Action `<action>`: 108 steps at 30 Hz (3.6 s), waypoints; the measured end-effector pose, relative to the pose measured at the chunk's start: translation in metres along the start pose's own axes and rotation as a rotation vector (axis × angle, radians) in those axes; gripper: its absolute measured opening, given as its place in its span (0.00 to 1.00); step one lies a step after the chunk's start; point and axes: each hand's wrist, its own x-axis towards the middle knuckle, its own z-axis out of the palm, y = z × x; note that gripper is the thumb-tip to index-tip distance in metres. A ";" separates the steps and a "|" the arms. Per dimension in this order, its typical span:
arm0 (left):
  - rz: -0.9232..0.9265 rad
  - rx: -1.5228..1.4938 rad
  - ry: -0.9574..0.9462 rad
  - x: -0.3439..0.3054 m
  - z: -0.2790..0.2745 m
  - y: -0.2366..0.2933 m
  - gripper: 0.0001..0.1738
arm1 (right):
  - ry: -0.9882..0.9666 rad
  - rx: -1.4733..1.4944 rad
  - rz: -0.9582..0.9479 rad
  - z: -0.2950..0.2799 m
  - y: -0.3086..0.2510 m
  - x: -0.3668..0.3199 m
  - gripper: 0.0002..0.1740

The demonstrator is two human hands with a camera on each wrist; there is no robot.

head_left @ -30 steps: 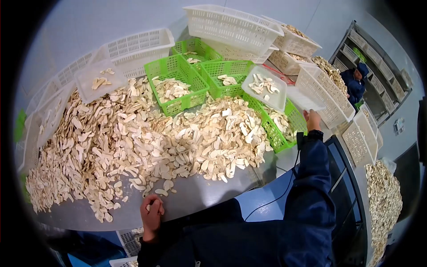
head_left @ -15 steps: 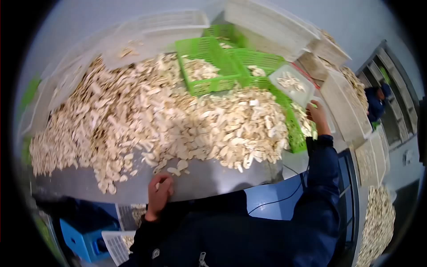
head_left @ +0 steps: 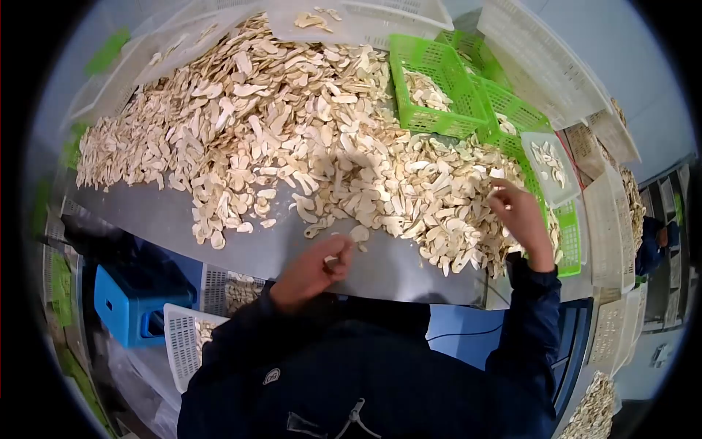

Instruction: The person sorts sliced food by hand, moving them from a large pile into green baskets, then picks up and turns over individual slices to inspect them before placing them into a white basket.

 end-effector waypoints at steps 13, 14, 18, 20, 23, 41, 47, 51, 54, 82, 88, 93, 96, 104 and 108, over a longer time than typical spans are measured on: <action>-0.153 -0.178 -0.192 0.035 0.005 -0.039 0.13 | -0.039 -0.218 -0.429 0.125 -0.026 0.114 0.10; -0.142 -0.179 -0.207 0.035 0.003 -0.038 0.13 | -0.091 -0.211 -0.389 0.123 -0.029 0.115 0.10; -0.127 -0.173 -0.193 0.034 0.001 -0.036 0.13 | -0.114 0.360 -0.058 0.104 -0.035 0.106 0.06; -0.100 -0.164 -0.201 0.031 0.002 -0.037 0.13 | -0.210 0.687 0.094 0.103 -0.021 0.106 0.10; -0.067 -0.150 -0.245 0.033 -0.004 -0.042 0.13 | -0.300 0.840 0.332 0.076 -0.043 0.089 0.07; -0.062 -0.119 -0.159 0.027 -0.001 -0.041 0.14 | 0.835 1.348 0.331 0.037 0.034 -0.020 0.16; -0.083 -0.154 -0.163 0.027 -0.002 -0.040 0.14 | 0.211 0.185 -0.042 0.081 -0.003 -0.003 0.15; -0.085 -0.112 -0.133 0.026 -0.001 -0.038 0.14 | 0.220 -0.009 -0.132 0.098 -0.008 0.023 0.18; -0.085 -0.081 -0.113 0.023 0.004 -0.035 0.13 | 0.163 -0.094 -0.095 0.101 -0.018 0.031 0.20; -0.077 -0.099 -0.140 0.025 -0.003 -0.040 0.15 | 0.243 0.936 0.079 0.111 -0.052 -0.025 0.10; -0.121 0.008 0.125 0.020 0.036 -0.029 0.19 | -0.131 0.851 0.038 0.118 -0.096 -0.055 0.11; -0.177 0.008 -0.053 0.017 0.010 -0.032 0.19 | 0.097 0.626 0.037 0.121 -0.089 -0.059 0.07; -0.199 -0.001 -0.015 0.017 0.010 -0.030 0.19 | 0.331 0.336 0.154 0.109 -0.063 -0.056 0.07; -0.123 0.105 -0.096 0.021 0.006 -0.033 0.25 | 0.340 0.223 0.270 0.099 -0.027 -0.067 0.09; -0.115 0.094 -0.027 0.018 0.019 -0.029 0.27 | 0.288 0.223 0.210 0.110 -0.041 -0.065 0.08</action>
